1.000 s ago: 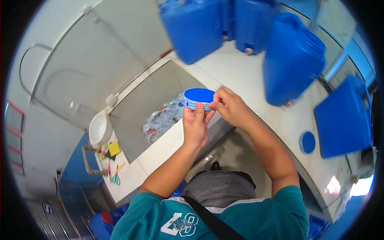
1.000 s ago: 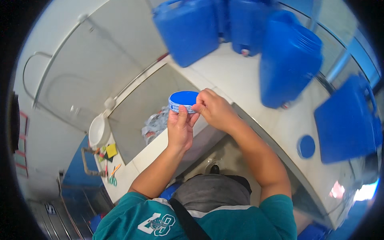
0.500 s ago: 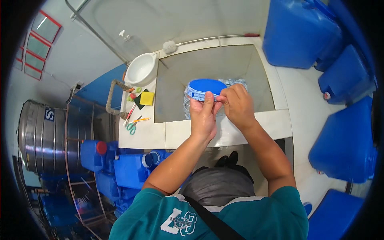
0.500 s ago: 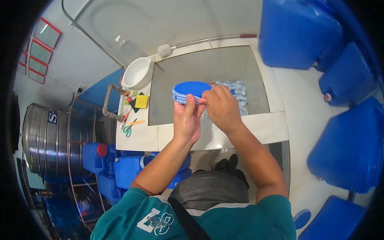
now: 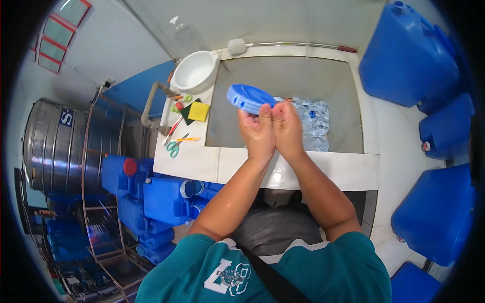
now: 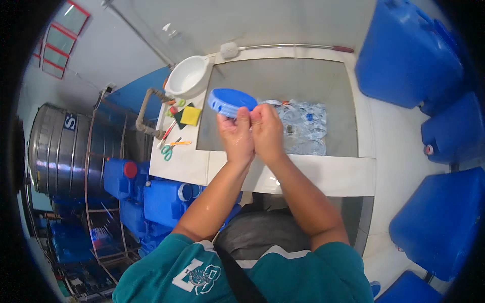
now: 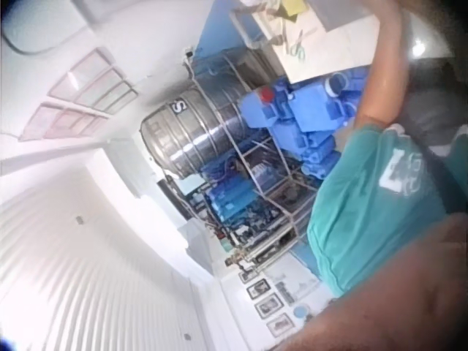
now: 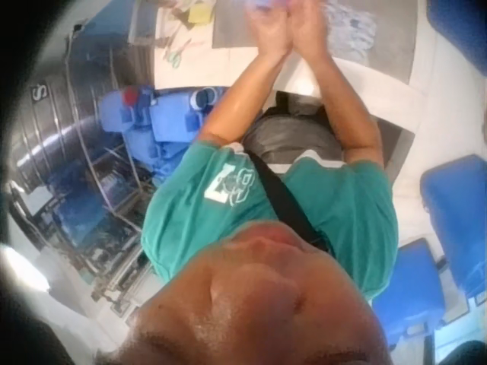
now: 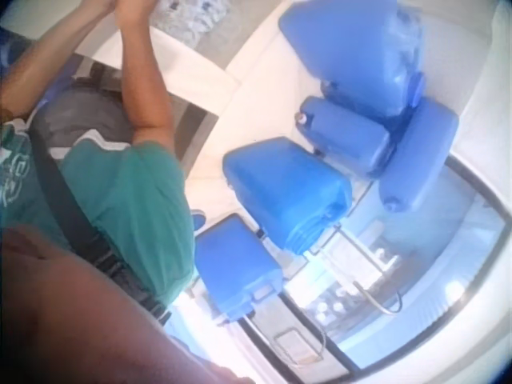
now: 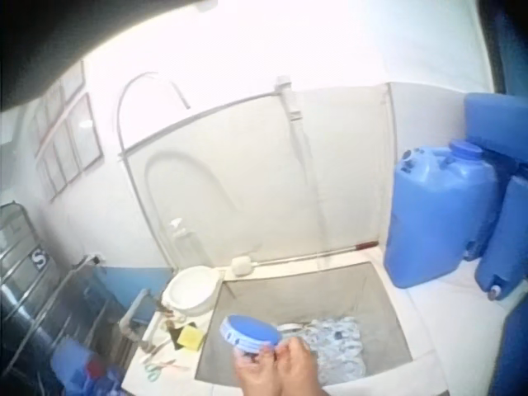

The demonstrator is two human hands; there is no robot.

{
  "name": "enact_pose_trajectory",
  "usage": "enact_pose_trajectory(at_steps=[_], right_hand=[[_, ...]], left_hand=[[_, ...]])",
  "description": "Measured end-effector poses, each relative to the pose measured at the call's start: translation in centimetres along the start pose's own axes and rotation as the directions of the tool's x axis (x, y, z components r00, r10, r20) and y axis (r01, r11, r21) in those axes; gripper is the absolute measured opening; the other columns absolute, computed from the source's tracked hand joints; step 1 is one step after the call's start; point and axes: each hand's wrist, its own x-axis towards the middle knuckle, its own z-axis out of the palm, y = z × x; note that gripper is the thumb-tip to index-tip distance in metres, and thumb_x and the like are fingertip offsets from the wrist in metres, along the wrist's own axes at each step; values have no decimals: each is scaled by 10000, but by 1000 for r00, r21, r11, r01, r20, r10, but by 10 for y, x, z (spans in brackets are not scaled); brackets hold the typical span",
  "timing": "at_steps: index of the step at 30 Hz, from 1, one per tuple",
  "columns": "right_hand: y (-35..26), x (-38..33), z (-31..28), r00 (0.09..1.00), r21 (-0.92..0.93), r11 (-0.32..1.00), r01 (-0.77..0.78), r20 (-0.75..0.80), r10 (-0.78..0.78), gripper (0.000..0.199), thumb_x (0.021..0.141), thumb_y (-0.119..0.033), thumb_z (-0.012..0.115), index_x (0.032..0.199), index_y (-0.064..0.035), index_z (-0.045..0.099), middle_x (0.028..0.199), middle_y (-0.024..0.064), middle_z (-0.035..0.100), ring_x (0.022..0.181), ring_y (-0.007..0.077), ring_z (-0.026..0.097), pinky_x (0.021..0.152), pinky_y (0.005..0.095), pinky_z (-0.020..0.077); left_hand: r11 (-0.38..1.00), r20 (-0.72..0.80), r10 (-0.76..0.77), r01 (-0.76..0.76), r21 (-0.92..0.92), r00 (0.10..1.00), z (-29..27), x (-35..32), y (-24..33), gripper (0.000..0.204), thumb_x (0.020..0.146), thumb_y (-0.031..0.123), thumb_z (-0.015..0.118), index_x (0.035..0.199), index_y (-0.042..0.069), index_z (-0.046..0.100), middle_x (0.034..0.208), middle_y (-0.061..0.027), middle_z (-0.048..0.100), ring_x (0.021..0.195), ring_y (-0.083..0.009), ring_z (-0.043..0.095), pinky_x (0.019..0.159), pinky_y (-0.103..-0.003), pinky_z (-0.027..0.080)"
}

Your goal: The person applies plastic seals to the caps of blue water jugs, uses a heat gun to shrink the seals onto the caps, and washes a jug with a sponge and water at a sink. They also use scissors to cut plastic material for a cap.

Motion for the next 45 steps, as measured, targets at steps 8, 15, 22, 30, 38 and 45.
enact_pose_trajectory(at_steps=[8, 15, 22, 30, 38, 45], right_hand=[[-3, 20, 73, 919, 127, 971, -200, 369, 141, 177, 976, -198, 658, 945, -24, 646, 797, 49, 606, 741, 159, 574, 699, 313, 490], [-24, -35, 241, 587, -45, 970, 237, 803, -106, 160, 883, -167, 668, 991, -49, 668, 965, 149, 671, 935, 333, 662, 823, 430, 536], [-36, -79, 333, 438, -83, 816, 573, 872, -219, 267, 823, -202, 737, 1032, -56, 656, 1065, 158, 587, 956, 354, 638, 841, 456, 543], [-35, -77, 273, 207, 50, 786, 616, 953, -223, 237, 819, -213, 719, 995, -61, 668, 1054, 152, 592, 1100, 318, 560, 902, 438, 508], [-28, -75, 244, 350, -69, 848, 526, 926, -142, 181, 858, -197, 660, 1002, -88, 663, 1030, 83, 652, 1039, 296, 602, 865, 453, 498], [-51, -91, 204, 546, -469, 683, 559, 829, 122, 201, 897, -123, 559, 1057, -48, 655, 996, 132, 671, 946, 317, 639, 780, 478, 521]], left_hand=[[975, 86, -142, 124, 184, 986, -156, 68, 80, 218, 1031, 243, 622, 1136, 71, 537, 1010, -7, 617, 903, -61, 566, 826, -247, 479], [888, -385, -188, 324, 327, 903, -375, 50, 167, 334, 1034, 297, 590, 1230, 29, 556, 1089, -56, 636, 977, -128, 614, 878, -307, 514], [705, -534, -228, 516, 486, 814, -447, -7, 210, 437, 830, -3, 676, 1230, 15, 503, 1098, -94, 625, 974, -169, 633, 874, -327, 539], [743, -503, -170, 445, 500, 848, -491, -8, 218, 458, 1006, 120, 615, 1415, -5, 452, 1229, -127, 657, 1048, -179, 655, 917, -315, 527], [888, -387, -427, 460, -8, 817, -459, 55, 206, 498, 1044, 303, 556, 1446, 49, 408, 1355, -130, 580, 1189, -270, 623, 998, -455, 527], [870, 39, -473, 459, 181, 880, -386, 81, 206, 674, 905, 206, 711, 1464, -1, 397, 1384, -162, 570, 1242, -283, 598, 1072, -439, 485]])
